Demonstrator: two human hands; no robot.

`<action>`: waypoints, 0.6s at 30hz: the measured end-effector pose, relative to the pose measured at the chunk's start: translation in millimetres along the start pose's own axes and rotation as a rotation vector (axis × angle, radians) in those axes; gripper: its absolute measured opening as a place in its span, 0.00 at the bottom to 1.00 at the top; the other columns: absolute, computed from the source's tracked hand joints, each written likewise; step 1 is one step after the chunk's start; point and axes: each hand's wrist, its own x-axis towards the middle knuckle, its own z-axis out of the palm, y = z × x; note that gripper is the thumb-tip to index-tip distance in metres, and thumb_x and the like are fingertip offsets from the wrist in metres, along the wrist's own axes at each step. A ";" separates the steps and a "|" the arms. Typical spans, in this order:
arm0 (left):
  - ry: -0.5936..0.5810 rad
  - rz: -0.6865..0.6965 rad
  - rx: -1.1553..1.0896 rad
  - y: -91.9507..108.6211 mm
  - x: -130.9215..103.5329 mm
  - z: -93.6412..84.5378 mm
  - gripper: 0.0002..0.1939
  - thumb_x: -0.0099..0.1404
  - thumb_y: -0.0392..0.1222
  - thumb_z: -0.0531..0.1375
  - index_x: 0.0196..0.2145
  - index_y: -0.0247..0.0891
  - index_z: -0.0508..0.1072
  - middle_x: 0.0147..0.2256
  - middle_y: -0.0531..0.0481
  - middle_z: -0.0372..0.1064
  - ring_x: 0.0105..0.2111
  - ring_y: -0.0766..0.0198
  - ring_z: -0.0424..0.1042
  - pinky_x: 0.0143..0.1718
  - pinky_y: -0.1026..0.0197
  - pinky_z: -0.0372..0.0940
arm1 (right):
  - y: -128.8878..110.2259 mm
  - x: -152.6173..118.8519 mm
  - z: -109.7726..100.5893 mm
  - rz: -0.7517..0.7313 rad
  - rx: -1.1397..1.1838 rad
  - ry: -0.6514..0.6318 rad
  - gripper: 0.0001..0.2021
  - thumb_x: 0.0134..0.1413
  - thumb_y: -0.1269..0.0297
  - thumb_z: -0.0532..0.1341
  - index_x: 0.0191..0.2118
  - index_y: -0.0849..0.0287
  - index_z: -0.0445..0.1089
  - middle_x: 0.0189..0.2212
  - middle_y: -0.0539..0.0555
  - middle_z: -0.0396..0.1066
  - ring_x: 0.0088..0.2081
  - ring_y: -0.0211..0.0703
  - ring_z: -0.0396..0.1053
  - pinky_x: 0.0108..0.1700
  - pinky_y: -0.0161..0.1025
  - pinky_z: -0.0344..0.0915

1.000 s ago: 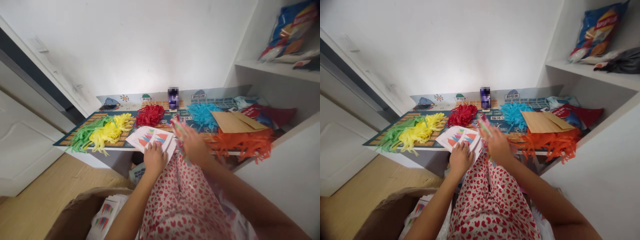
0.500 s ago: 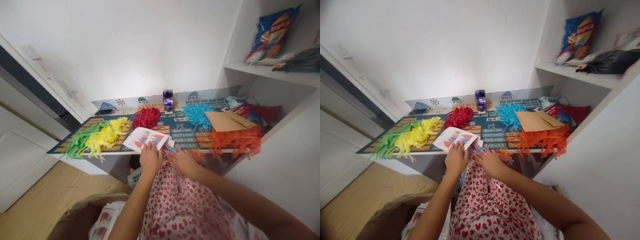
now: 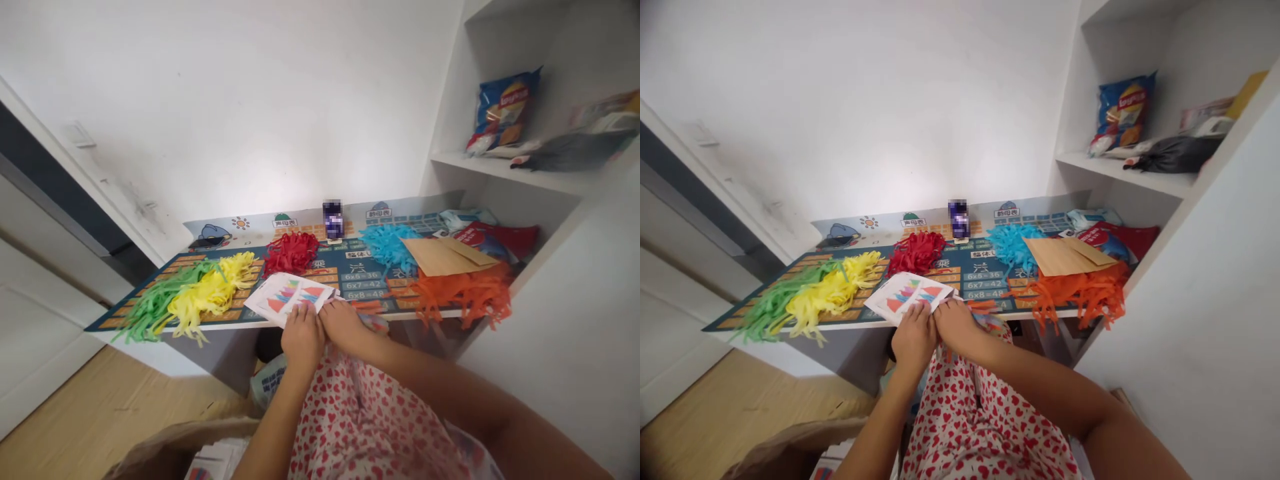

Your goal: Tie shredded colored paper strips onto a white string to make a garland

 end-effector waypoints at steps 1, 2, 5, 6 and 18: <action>-0.004 -0.001 -0.019 0.5 -0.2 -0.9 0.19 0.67 0.37 0.52 0.51 0.35 0.75 0.53 0.37 0.73 0.56 0.46 0.69 0.59 0.45 0.60 | 2.1 5.4 1.5 0.003 0.021 0.003 0.14 0.61 0.71 0.54 0.49 0.66 0.71 0.47 0.67 0.72 0.52 0.58 0.65 0.53 0.53 0.62; -0.018 0.006 -0.041 -0.2 -0.3 -2.5 0.18 0.67 0.37 0.52 0.50 0.35 0.75 0.52 0.37 0.73 0.56 0.47 0.69 0.58 0.46 0.61 | 4.6 10.2 2.3 -0.002 0.045 0.005 0.13 0.60 0.70 0.55 0.48 0.66 0.72 0.47 0.67 0.73 0.53 0.59 0.65 0.53 0.54 0.61; -0.098 0.085 -0.168 -15.9 5.3 -11.8 0.17 0.68 0.41 0.52 0.50 0.37 0.75 0.53 0.38 0.73 0.55 0.49 0.70 0.57 0.48 0.62 | 15.3 16.2 1.0 -0.063 0.115 0.000 0.13 0.56 0.66 0.59 0.45 0.63 0.73 0.47 0.65 0.73 0.54 0.60 0.64 0.55 0.54 0.60; -0.115 0.104 -0.221 -26.7 11.2 -15.8 0.18 0.68 0.44 0.53 0.50 0.39 0.75 0.53 0.40 0.73 0.55 0.50 0.70 0.57 0.50 0.63 | 20.0 15.3 -0.3 -0.088 0.135 -0.007 0.14 0.55 0.66 0.59 0.46 0.64 0.73 0.47 0.64 0.73 0.54 0.58 0.65 0.55 0.52 0.60; -0.273 -0.512 -0.172 -163.1 133.6 -28.4 0.23 0.57 0.58 0.61 0.37 0.34 0.76 0.39 0.34 0.77 0.46 0.38 0.73 0.46 0.48 0.63 | 44.3 4.5 12.7 -0.084 0.652 0.001 0.18 0.52 0.68 0.63 0.50 0.60 0.73 0.53 0.63 0.70 0.59 0.59 0.61 0.62 0.57 0.54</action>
